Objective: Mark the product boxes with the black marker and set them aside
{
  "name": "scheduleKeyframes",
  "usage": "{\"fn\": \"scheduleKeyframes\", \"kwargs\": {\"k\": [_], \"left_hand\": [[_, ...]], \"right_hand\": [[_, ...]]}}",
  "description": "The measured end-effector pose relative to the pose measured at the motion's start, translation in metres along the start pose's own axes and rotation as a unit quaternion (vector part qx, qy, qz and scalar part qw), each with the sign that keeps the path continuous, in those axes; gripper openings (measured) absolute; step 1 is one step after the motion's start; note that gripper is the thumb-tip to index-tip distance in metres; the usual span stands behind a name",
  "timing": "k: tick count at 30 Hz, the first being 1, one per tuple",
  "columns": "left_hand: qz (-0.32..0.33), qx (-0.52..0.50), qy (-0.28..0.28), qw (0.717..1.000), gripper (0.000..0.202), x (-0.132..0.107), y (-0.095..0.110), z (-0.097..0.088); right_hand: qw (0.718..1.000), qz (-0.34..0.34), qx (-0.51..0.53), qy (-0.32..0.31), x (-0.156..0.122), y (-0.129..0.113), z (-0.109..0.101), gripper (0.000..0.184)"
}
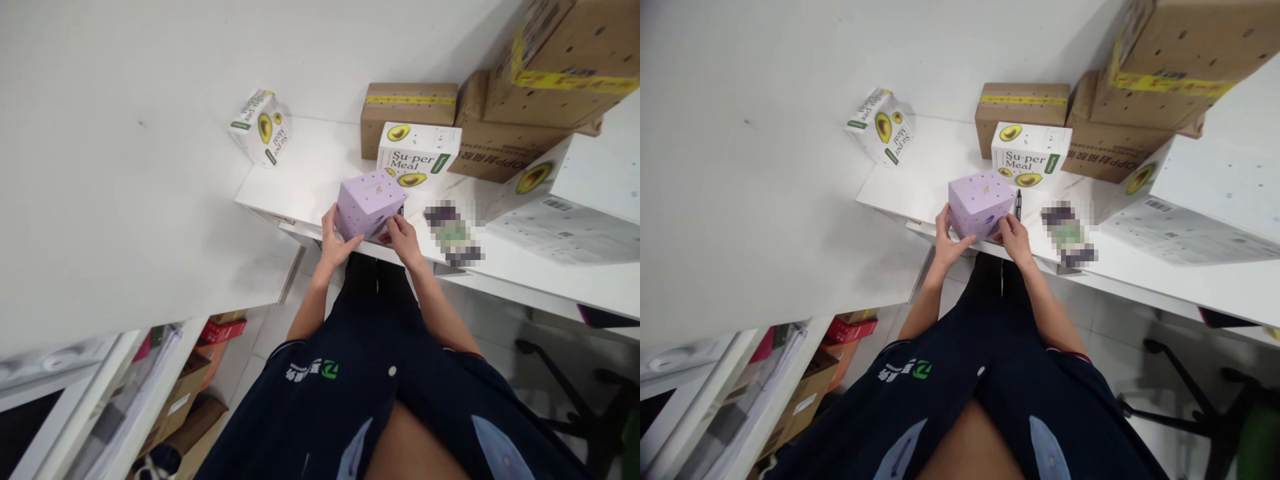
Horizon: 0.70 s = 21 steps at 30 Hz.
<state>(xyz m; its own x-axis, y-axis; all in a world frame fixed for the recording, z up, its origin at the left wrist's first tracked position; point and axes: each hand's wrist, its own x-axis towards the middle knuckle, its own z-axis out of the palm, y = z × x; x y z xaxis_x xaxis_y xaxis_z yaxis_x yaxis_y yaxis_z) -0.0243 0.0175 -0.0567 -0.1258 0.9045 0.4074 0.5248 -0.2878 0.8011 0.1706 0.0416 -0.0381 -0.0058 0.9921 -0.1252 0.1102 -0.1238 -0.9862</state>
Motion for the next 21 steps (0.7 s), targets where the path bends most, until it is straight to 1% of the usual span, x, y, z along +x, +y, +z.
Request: {"fn": "scheduleKeyframes", "kwargs": {"k": [1,3,5,6,8,10,13,16,18,21], "left_hand": [[0.011,0.012,0.006,1.0,0.098,0.003,0.007,-0.005],[0.031,0.036,0.016,0.999,0.098,0.009,0.02,-0.014],[0.045,0.063,0.021,0.997,0.097,0.014,0.029,-0.02],[0.049,0.078,0.02,0.996,0.096,0.015,0.033,-0.022],[0.053,0.106,0.01,0.993,0.093,0.018,0.039,-0.023],[0.053,0.124,-0.001,0.991,0.089,0.02,0.042,-0.02],[0.054,0.135,-0.022,0.989,0.085,0.026,0.043,-0.012],[0.071,0.142,-0.03,0.987,0.081,0.035,0.041,-0.001],[0.08,0.143,-0.019,0.986,0.08,0.039,0.039,0.006],[0.075,0.131,0.023,0.988,0.084,0.036,0.033,0.014]], "right_hand": [[0.999,-0.009,-0.031,0.007,0.001,-0.001,-0.003,0.044],[0.988,-0.049,-0.135,0.05,0.004,-0.002,-0.01,0.042],[0.96,-0.081,-0.252,0.095,0.007,-0.001,-0.017,0.042],[0.945,-0.08,-0.299,0.103,0.009,-0.001,-0.02,0.045],[0.925,-0.049,-0.367,0.09,0.012,0.0,-0.023,0.053],[0.908,-0.02,-0.413,0.059,0.013,0.001,-0.023,0.058],[0.895,-0.019,-0.444,0.031,0.014,0.001,-0.022,0.056],[0.897,-0.028,-0.441,0.029,0.015,0.002,-0.024,0.056],[0.897,-0.029,-0.44,0.033,0.015,0.004,-0.027,0.057],[0.906,-0.051,-0.417,0.056,0.016,0.012,-0.031,0.057]]}}
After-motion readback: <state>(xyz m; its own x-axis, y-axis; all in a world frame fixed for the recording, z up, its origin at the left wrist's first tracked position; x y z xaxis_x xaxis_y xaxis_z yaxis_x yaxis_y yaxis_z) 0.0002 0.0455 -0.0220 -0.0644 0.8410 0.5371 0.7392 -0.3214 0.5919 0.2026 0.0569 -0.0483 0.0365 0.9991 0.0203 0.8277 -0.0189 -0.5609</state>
